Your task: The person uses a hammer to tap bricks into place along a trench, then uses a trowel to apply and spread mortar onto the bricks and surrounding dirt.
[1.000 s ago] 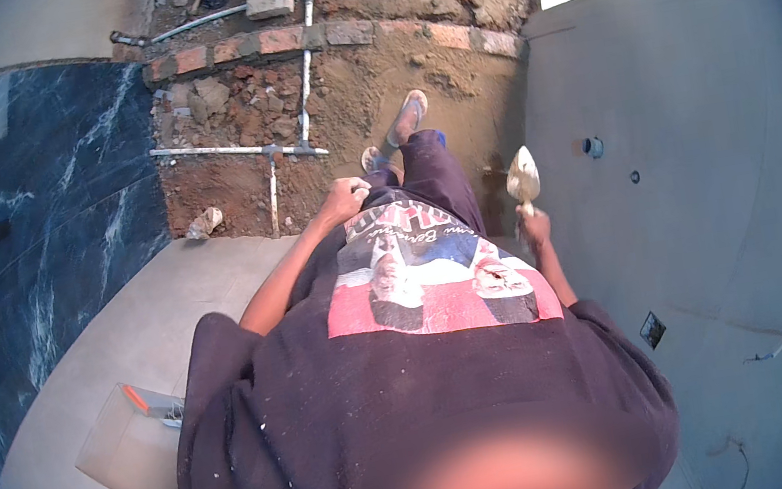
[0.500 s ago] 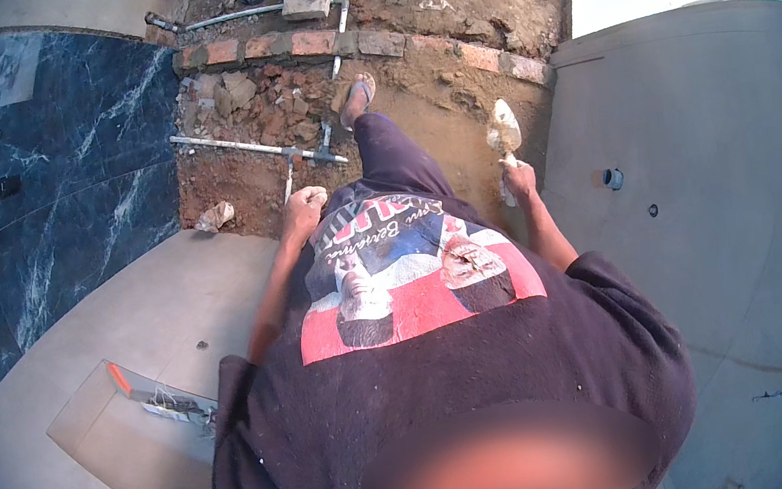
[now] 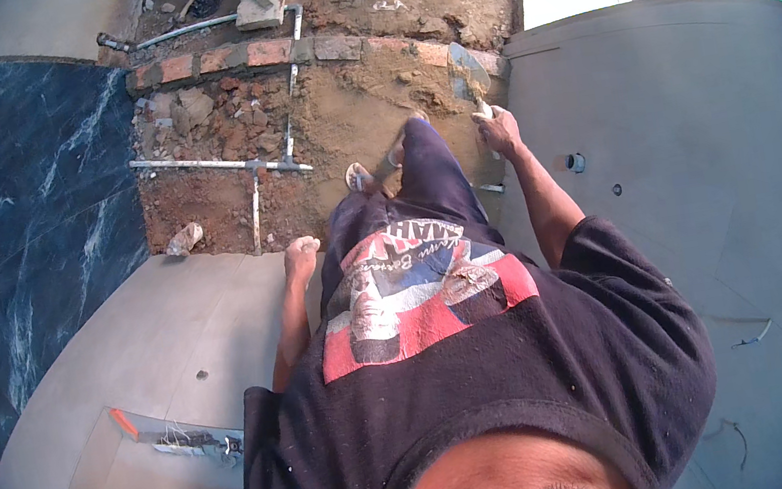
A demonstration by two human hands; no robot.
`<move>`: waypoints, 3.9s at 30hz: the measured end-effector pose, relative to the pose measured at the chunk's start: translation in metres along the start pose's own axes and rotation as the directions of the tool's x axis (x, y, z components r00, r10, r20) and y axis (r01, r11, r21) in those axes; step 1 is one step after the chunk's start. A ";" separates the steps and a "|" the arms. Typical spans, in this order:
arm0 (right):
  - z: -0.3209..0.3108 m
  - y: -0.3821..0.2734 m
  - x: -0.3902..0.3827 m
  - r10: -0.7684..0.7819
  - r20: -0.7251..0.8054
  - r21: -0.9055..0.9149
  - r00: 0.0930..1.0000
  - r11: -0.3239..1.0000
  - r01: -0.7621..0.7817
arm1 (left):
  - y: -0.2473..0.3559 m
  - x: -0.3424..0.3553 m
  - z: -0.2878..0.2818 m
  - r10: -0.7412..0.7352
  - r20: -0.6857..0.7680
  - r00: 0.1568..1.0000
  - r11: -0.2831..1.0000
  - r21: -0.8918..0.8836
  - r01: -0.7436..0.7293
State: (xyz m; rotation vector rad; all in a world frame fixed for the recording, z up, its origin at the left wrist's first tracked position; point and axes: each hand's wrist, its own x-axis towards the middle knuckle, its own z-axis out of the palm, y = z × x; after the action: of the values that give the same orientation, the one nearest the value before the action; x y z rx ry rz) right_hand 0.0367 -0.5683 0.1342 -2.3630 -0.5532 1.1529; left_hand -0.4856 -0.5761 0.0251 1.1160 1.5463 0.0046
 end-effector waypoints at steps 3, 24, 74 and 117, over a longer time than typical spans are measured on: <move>-0.007 0.021 0.019 -0.011 -0.091 -0.019 0.996 1.000 0.010 | 0.042 -0.007 0.020 -0.020 0.105 0.994 0.997 0.080 0.012; 0.181 0.282 0.290 0.348 -0.119 0.236 0.930 0.920 -0.314 | 0.104 0.315 0.188 0.672 -0.030 0.740 0.679 0.425 -0.599; 0.370 0.256 0.484 0.082 -0.281 -0.160 0.956 0.978 -0.131 | 0.144 0.492 0.190 0.741 -0.264 0.617 0.641 0.005 -0.768; 0.508 0.190 0.454 -0.120 0.007 -0.224 0.993 0.967 0.118 | 0.146 0.494 0.181 0.734 -0.285 0.617 0.609 -0.127 -0.783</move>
State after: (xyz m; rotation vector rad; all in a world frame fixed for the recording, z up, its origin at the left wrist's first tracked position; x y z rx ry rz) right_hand -0.0854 -0.3713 -0.5340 -2.4805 -0.8511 1.0776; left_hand -0.1926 -0.2831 -0.3308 1.5369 1.0737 0.9087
